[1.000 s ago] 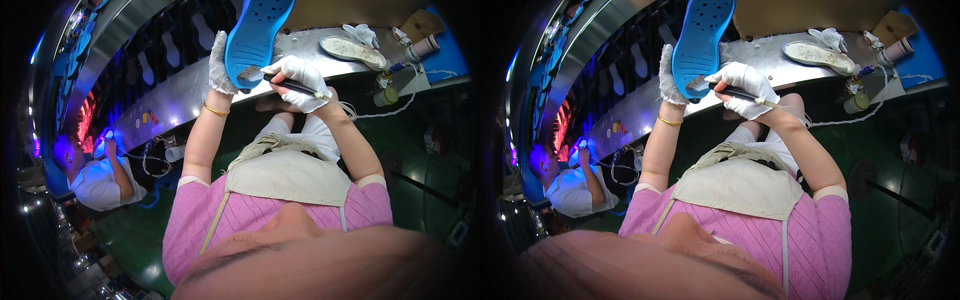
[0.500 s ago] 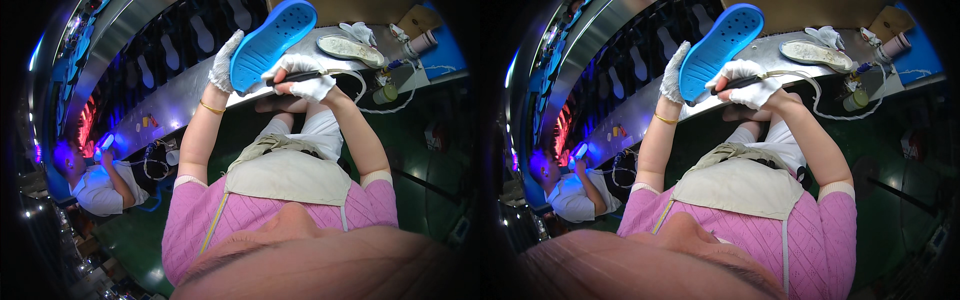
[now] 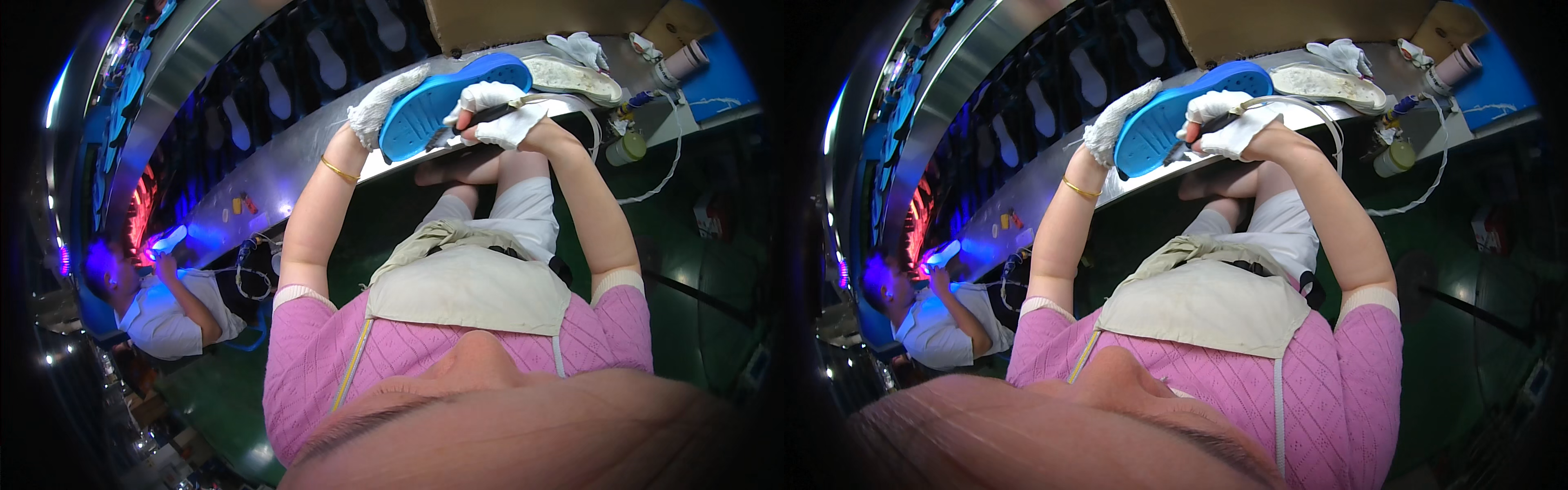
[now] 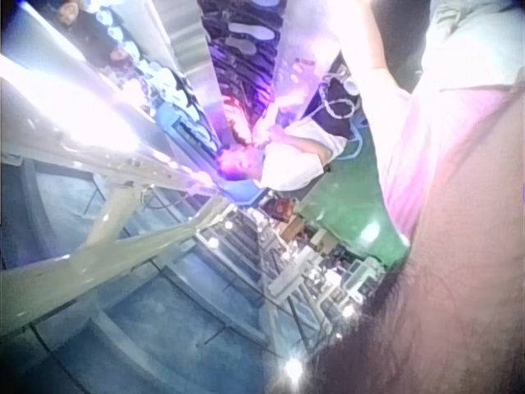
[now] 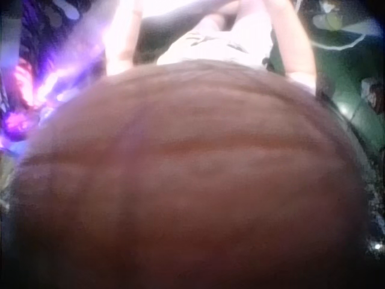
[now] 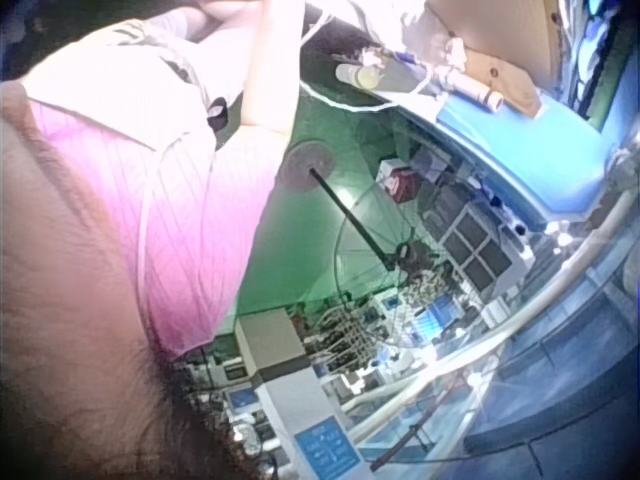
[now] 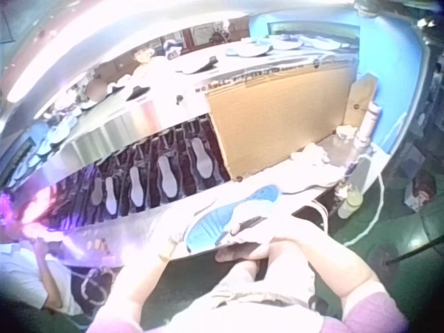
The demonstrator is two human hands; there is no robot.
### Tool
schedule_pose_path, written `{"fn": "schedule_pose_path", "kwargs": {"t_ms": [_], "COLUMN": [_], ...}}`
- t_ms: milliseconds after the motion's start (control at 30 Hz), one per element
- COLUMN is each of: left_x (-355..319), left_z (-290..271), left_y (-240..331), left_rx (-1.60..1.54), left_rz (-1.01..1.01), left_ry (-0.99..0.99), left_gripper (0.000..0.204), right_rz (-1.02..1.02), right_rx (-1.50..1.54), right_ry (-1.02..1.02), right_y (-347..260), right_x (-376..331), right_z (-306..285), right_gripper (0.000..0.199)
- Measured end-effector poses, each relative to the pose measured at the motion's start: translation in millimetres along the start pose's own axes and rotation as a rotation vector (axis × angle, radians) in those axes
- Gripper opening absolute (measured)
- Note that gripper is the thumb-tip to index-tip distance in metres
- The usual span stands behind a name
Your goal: The person picks up shoe soles one at a time from a conveyor belt and coats them with adhesive using a handheld brush applicator.
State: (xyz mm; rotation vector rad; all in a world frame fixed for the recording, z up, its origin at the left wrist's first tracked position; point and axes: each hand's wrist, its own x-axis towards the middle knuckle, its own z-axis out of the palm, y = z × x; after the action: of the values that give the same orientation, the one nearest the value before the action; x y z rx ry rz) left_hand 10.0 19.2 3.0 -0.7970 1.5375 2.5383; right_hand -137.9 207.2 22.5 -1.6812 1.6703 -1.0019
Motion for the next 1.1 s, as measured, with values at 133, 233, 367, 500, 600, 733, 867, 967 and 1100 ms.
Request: {"fn": "schedule_pose_path", "kwargs": {"t_ms": [133,233,367,500,600,733,867,967,1100], "left_x": [-0.5,-0.7,-10.4,-15.5,-13.6,-17.3,-23.7,-25.8,-29.3], "left_z": [1.6,10.9,15.4,15.4,12.1,3.7,2.7,5.3,8.8], "left_y": [-9.9,-29.1,-48.9,-58.1,-58.9,-59.1,-63.5,-64.3,-63.3], "left_rx": [-0.175,-0.475,-0.578,-0.578,-0.690,-0.559,-0.408,-0.369,-0.297], "left_rz": [0.047,0.110,0.144,0.195,0.262,0.347,0.420,0.473,0.549], "left_ry": [-0.146,-0.344,-0.427,-0.392,-0.322,-0.169,-0.131,-0.106,-0.048], "left_gripper": [0.058,0.066,0.078,0.080,0.074,0.069,0.069,0.073,0.077], "right_rz": [0.139,0.080,0.066,0.031,-0.022,-0.036,-0.149,-0.357,-0.308], "right_rx": [0.388,0.531,0.473,0.516,0.466,0.675,0.383,0.062,-0.054], "right_ry": [0.116,0.193,0.490,0.813,0.690,0.317,0.527,0.561,0.350], "right_y": [0.8,14.1,43.6,49.6,30.2,6.5,2.3,0.3,-1.8], "right_x": [-6.8,-5.0,0.5,10.4,1.0,-25.9,-14.7,-13.7,-22.2], "right_z": [1.4,5.5,-17.9,-13.0,34.5,59.0,33.6,24.7,18.5], "right_gripper": [0.016,0.018,0.015,0.012,0.019,0.018,0.018,0.020,0.020]}}
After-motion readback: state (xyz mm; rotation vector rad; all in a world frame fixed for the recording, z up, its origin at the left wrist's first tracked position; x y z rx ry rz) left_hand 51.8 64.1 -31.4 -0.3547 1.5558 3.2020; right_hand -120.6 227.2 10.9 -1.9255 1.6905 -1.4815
